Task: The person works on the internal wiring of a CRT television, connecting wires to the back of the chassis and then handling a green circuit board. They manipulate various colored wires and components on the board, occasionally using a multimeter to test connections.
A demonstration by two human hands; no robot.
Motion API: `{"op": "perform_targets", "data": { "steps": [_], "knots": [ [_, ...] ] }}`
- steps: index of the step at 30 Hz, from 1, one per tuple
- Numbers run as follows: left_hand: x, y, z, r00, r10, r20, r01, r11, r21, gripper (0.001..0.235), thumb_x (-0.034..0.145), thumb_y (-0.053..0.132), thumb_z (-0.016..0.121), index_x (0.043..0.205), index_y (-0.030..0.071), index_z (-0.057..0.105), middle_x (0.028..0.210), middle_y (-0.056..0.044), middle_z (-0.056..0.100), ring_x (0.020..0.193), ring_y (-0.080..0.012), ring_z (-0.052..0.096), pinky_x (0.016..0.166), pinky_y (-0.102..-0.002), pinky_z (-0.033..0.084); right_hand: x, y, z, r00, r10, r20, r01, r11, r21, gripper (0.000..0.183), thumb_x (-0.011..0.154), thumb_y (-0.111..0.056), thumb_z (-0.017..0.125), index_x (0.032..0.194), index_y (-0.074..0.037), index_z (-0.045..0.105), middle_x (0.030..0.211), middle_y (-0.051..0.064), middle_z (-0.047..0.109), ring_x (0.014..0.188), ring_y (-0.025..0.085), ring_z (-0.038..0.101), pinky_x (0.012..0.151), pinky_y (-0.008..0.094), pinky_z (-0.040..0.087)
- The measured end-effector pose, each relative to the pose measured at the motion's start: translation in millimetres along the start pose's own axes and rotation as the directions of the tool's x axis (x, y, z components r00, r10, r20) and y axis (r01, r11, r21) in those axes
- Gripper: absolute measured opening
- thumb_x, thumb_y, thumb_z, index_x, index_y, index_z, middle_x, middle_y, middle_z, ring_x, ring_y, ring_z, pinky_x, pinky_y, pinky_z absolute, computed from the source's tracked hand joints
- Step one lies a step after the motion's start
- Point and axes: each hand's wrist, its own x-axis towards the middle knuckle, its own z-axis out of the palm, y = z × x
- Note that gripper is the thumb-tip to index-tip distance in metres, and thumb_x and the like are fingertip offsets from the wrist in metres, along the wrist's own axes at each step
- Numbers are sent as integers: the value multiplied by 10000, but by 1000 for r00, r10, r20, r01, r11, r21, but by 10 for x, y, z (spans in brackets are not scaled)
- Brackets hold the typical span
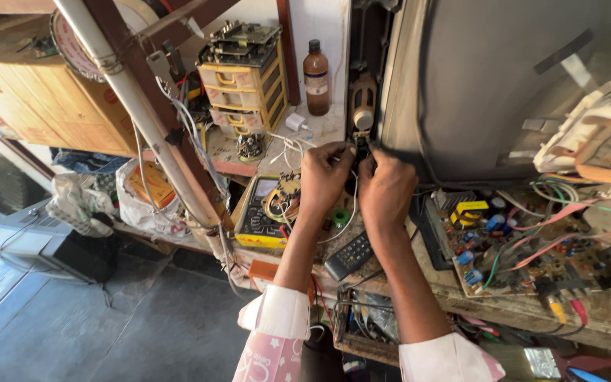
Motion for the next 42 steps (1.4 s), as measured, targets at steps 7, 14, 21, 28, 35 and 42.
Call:
{"op": "perform_targets", "data": {
  "steps": [7, 14, 21, 28, 35, 42],
  "knots": [
    [-96, 262, -140, 999, 33, -3, -33, 996, 84, 172, 896, 118, 717, 990, -11, 779, 737, -98, 757, 600, -85, 655, 567, -272, 510, -102, 9, -131, 998, -39, 51, 37, 998, 48, 84, 922, 16, 719, 920, 98, 737, 706, 283, 656, 654, 400, 696, 587, 455, 517],
    [-861, 723, -826, 955, -102, 279, 113, 993, -25, 220, 961, 186, 699, 1098, 23, 756, 841, -10, 745, 660, -49, 626, 563, -224, 504, -896, 36, -794, 940, 95, 327, -241, 863, 444, 189, 1016, -66, 599, 1123, 10, 734, 613, 71, 691, 495, 87, 669, 433, 239, 457],
    [-761, 367, -1321, 981, -166, -101, 177, 978, 111, 216, 995, 194, 722, 1036, -16, 746, 821, -89, 709, 666, -106, 625, 617, -266, 509, -2104, 149, -1182, 516, 87, 852, -690, 632, 353, 484, 885, -179, 677, 1366, -131, 665, 959, 84, 842, 649, 126, 776, 517, 290, 642],
    [-521, -4, -1011, 990, 135, 45, -133, 763, 633, 734, 754, 323, 898, 1301, -42, 572, 1199, -242, 659, 1111, -396, 603, 902, -491, 503, -3127, 655, -1128, 293, -212, 932, -540, 768, 345, 432, 956, -195, 729, 1384, -183, 672, 917, 96, 830, 707, 155, 760, 628, 362, 613],
    [-483, -382, -1008, 996, 77, 53, -89, 600, 795, 779, 819, 344, 860, 1439, 1, 539, 1188, -241, 680, 1071, -395, 661, 873, -483, 541, -3591, 1081, -1344, 369, -295, 882, -547, 698, 462, 562, 1021, -165, 681, 1556, -189, 511, 1042, 96, 828, 824, 169, 785, 774, 380, 623],
    [-368, -319, -984, 993, -112, 46, 36, 634, 772, 696, 843, 339, 839, 1385, 8, 554, 1240, -237, 658, 1084, -396, 655, 846, -506, 530, -2981, 1247, -2125, 447, -119, 886, -525, 768, 368, 450, 1016, -180, 674, 1460, -168, 598, 1084, 79, 841, 799, 243, 763, 731, 376, 589]
  ]
}}
